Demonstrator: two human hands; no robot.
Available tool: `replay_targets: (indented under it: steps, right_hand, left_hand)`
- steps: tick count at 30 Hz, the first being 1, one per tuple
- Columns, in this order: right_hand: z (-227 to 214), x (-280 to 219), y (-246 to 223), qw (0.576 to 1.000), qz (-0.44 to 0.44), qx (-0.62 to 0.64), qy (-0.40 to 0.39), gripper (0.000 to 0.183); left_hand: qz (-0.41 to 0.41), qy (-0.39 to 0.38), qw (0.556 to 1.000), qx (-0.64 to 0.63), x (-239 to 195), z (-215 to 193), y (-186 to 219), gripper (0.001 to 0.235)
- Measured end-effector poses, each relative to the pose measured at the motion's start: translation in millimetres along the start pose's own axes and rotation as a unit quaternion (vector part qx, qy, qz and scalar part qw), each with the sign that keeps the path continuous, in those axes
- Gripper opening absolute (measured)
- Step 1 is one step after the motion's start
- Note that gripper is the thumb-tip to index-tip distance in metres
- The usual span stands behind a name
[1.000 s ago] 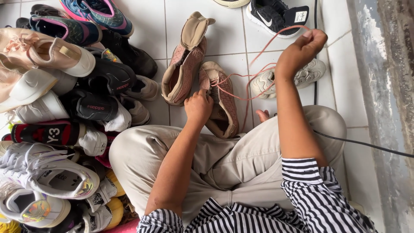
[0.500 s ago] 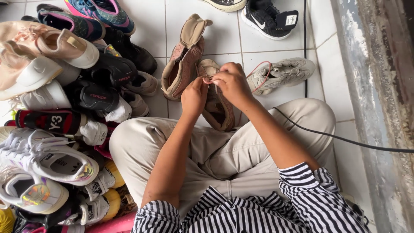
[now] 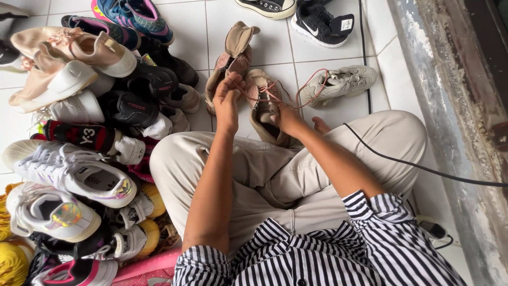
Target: The person sits on the floor and laces a pair of pink high-top sneakers. They thread the laces through the eyelets, pull them tight, and tie a knot. The person handles the laces and shoes by hand.
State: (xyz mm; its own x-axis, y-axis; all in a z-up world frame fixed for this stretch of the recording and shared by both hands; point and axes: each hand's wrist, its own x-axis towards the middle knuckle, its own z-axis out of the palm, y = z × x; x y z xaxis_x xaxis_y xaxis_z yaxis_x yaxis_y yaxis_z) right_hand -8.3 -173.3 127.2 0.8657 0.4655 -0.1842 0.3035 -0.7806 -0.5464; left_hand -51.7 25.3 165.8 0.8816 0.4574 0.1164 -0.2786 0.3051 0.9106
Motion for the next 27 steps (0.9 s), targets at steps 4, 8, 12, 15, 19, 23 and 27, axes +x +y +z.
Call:
replay_targets:
  steps: [4, 8, 12, 15, 19, 23, 27]
  right_hand:
    - [8.6, 15.4, 39.3, 0.995, 0.059, 0.075, -0.022, 0.053]
    - [-2.6, 8.4, 41.3, 0.989, 0.071, 0.122, -0.038, 0.062]
    - [9.5, 20.6, 54.9, 0.98, 0.12, 0.157, -0.032, 0.069]
    - [15.9, 24.5, 56.2, 0.978, 0.138, 0.156, -0.021, 0.07]
    - [2.4, 22.7, 42.8, 0.974, 0.155, 0.166, -0.011, 0.074]
    - [-60.5, -19.8, -42.7, 0.964, 0.183, 0.191, -0.017, 0.076]
    - [-38.3, 19.3, -3.0, 0.956, 0.204, 0.195, -0.078, 0.089]
  left_hand:
    - [0.134, 0.141, 0.977, -0.081, 7.7, 4.3, 41.4, 0.028]
    - [0.207, 0.194, 0.947, -0.148, 11.4, -8.7, 89.4, 0.024]
    - [0.35, 0.24, 0.905, -0.033, 3.8, -25.6, 117.2, 0.017]
    - [0.425, 0.259, 0.861, 0.106, -6.6, -34.4, 126.0, 0.02]
    - [0.474, 0.265, 0.809, 0.225, 0.0, -57.9, 112.9, 0.038]
    - [0.482, 0.33, 0.767, 0.264, 2.0, -91.4, 142.3, 0.056]
    - [0.545, 0.395, 0.696, 0.251, 6.2, -110.0, 147.9, 0.062]
